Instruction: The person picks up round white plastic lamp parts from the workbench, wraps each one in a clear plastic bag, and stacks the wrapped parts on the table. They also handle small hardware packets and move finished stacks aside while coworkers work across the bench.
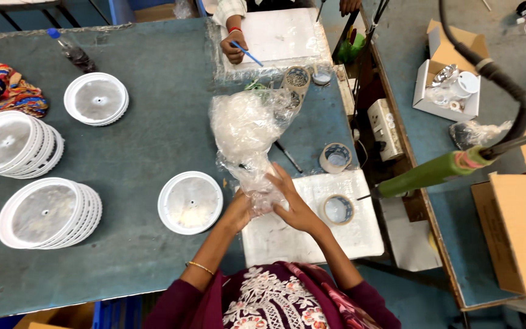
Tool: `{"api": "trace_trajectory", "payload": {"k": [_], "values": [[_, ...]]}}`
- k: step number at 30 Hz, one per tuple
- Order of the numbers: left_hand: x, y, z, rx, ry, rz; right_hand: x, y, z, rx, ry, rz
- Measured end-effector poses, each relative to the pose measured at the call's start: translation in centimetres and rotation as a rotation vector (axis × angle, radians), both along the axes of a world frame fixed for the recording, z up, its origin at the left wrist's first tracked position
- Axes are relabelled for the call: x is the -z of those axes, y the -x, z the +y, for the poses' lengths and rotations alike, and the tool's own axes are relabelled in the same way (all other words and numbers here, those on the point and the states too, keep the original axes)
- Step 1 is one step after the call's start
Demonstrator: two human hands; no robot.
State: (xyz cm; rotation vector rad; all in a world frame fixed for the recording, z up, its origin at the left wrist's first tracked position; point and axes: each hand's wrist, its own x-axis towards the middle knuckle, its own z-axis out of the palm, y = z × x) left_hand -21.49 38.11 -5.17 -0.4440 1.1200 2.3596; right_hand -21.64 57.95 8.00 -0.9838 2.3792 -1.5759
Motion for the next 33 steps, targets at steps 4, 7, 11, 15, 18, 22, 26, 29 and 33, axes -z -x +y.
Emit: {"api": "trace_trajectory", "payload": {"k": [4, 7, 11, 15, 18, 22, 26, 29, 33], "values": [[-2.2, 3.2, 4.6, 0.202, 0.096, 0.094, -2.0, 1.9, 2.1, 0.077, -0.146, 0.004], [-5.3, 6.9, 6.0, 0.473, 0.266, 0.032, -0.9, 4.5, 2.9, 0.282, -0.016, 0.082], [-8.9, 13.5, 5.0, 0.791, 0.768, 0.329, 2.2, 7.3, 5.6, 0.574, 0.176, 0.003], [-11.2, 20.0, 5.9, 0.142, 1.689, 0.735, 5.1, 7.3, 7.6, 0.737, 0.358, -0.225], [-12.6, 25.1, 6.7, -0.119, 1.954, 0.838, 6.3, 6.1, 7.2, 0.716, 0.289, -0.120], [-12.4, 27.9, 7.2, 0.078, 2.047, 0.662, 5.9, 4.7, 5.7, 0.653, 0.213, -0.073], [-12.1, 28.0, 6.8, 0.319, 2.024, 0.515, 3.0, 4.0, 6.3, 0.532, 0.241, -0.089], [-12.7, 22.3, 5.7, 0.191, 1.793, 0.718, -0.1, 4.5, 8.0, 0.411, 0.226, -0.193], [-16.1, 8.6, 3.6, 0.109, 1.340, 1.107, -3.1, 5.5, 8.7, -0.026, 0.111, -0.262]]}}
